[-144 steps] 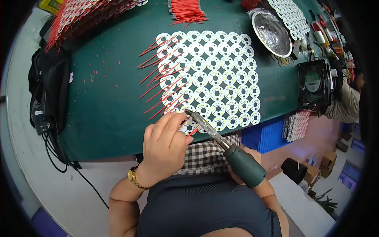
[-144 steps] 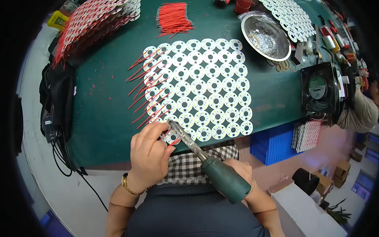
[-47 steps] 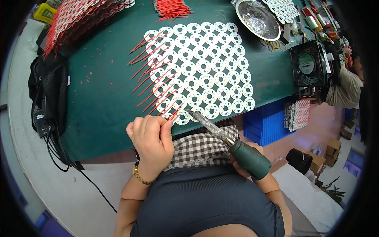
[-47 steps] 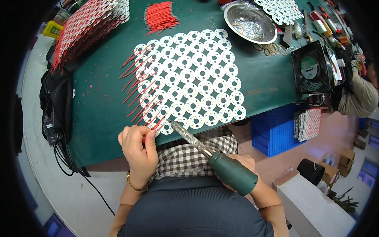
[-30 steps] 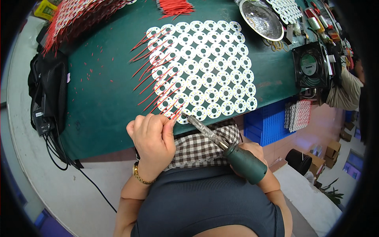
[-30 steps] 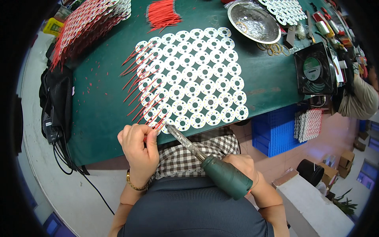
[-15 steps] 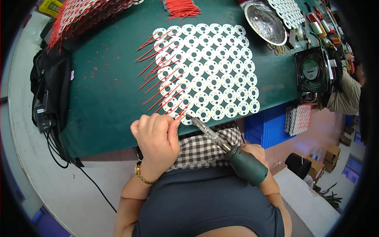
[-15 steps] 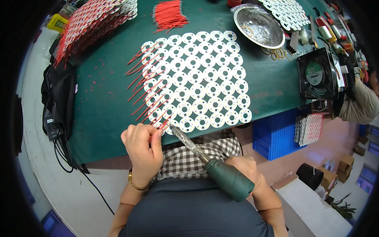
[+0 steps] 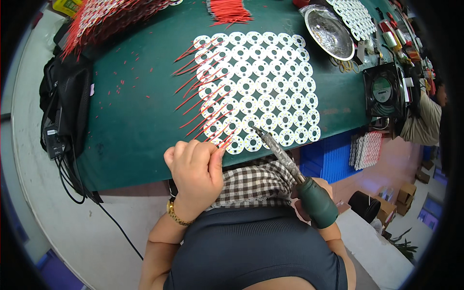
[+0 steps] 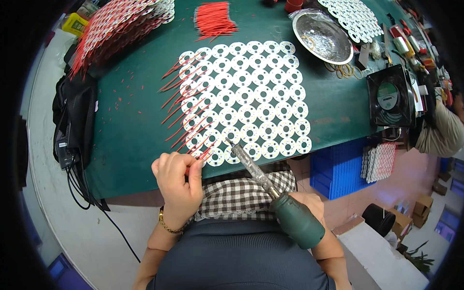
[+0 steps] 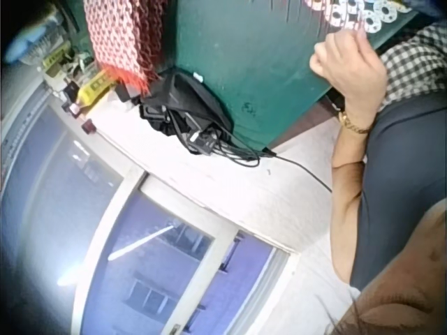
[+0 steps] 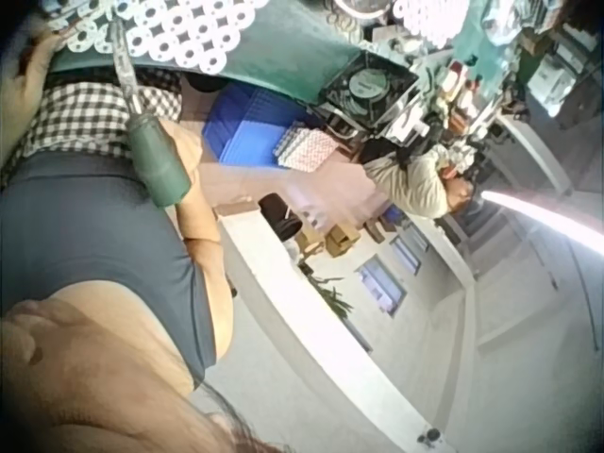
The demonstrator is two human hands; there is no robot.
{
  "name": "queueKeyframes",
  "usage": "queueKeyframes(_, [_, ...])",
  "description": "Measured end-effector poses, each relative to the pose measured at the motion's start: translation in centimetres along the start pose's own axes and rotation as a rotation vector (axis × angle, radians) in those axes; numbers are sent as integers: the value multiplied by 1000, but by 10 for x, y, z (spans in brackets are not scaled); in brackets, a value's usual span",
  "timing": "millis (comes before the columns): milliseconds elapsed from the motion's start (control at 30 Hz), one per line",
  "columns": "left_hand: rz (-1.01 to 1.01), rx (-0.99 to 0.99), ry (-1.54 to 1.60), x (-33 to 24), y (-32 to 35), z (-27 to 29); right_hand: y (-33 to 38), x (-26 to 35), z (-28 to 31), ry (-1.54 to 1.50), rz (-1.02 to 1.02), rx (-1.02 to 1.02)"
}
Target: The person solders red wires onto a grid of circular LED components on an assembly line using a soldering iron.
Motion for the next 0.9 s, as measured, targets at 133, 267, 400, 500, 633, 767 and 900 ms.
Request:
queueKeyframes(133, [61, -92, 226, 2, 6, 9, 23, -14, -7, -36, -85, -90])
queueKeyframes(267, [-62, 149, 75, -7, 3, 4, 28, -19, -8, -169, -146, -20])
queueKeyframes(400, [-57, 160, 54, -10, 1, 2, 27, -18, -7, -207, -31, -57])
queueKeyframes(500, [-40, 160, 52, -10, 1, 3, 19, -13, -6, -191, 14, -63])
queueKeyframes(633, [-49, 159, 43, -10, 2, 3, 24, -16, -10, -126, 92, -106])
queueKeyframes(767, [-57, 158, 37, -10, 2, 2, 20, -12, -10, -33, 125, -71])
queueKeyframes(900, [-52, 166, 31, -10, 1, 2, 19, -12, -11, -48, 178, -110])
Point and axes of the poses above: each hand's wrist, its own y-axis away from the middle knuckle, its own z-axis out of the back of the hand, x = y × z, the point moved 5 cm from there along -y, towards the middle knuckle, and after that the axes turned 8 degrees about -x, right-handed, at the moved point
